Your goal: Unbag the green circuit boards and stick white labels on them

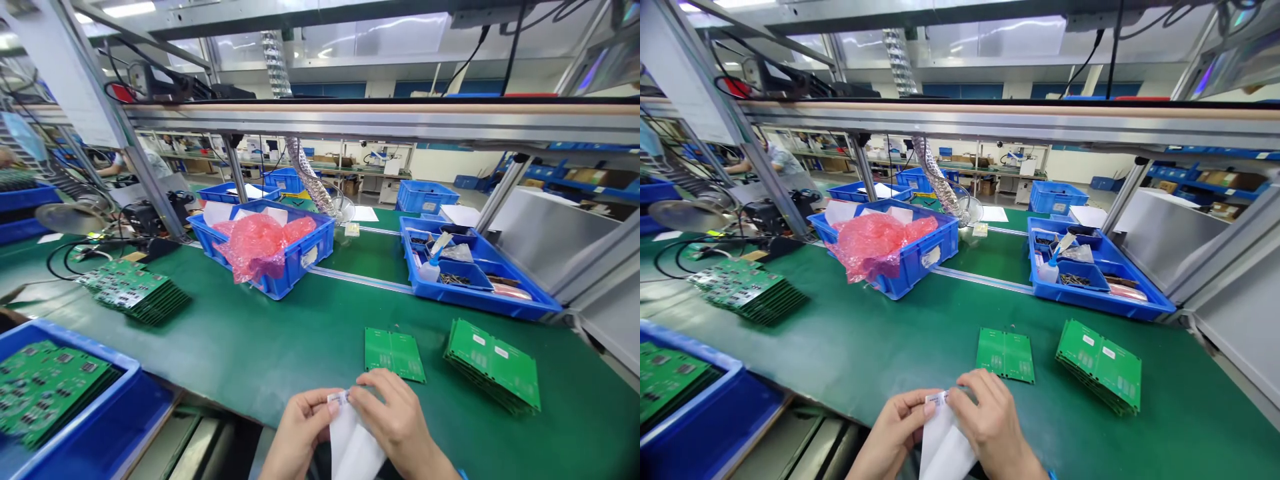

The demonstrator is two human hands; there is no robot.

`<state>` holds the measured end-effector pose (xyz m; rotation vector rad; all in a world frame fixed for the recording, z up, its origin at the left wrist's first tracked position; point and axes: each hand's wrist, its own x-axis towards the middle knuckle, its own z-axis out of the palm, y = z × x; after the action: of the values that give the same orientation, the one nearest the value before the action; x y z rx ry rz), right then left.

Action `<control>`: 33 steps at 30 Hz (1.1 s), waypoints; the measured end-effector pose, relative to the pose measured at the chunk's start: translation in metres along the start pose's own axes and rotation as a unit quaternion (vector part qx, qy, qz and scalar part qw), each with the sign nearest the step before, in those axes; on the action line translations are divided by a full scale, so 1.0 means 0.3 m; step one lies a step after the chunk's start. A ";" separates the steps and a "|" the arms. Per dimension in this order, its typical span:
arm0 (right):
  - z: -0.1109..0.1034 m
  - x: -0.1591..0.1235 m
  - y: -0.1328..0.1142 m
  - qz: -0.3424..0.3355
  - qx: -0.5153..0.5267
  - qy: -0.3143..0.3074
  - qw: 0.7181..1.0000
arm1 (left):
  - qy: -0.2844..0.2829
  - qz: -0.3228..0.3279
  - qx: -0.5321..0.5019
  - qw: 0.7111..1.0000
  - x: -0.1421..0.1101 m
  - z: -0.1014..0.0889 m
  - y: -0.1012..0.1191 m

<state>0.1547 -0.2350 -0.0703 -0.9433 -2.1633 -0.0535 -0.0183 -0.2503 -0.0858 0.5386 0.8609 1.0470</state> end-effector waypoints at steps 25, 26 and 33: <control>0.105 0.066 -0.035 0.009 0.144 0.053 0.988 | -0.037 0.033 -0.053 0.997 0.033 -0.030 -0.013; 0.090 0.074 -0.031 0.063 0.215 0.056 0.973 | -0.025 0.067 -0.020 0.997 0.037 -0.027 0.012; -0.224 0.154 0.038 0.278 0.423 0.249 0.826 | 0.235 0.557 0.392 0.693 0.196 0.101 0.735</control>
<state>0.1841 -0.2199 0.0050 -0.8385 -1.1441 0.7944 -0.0943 -0.1037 0.0747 1.7239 1.5068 1.9681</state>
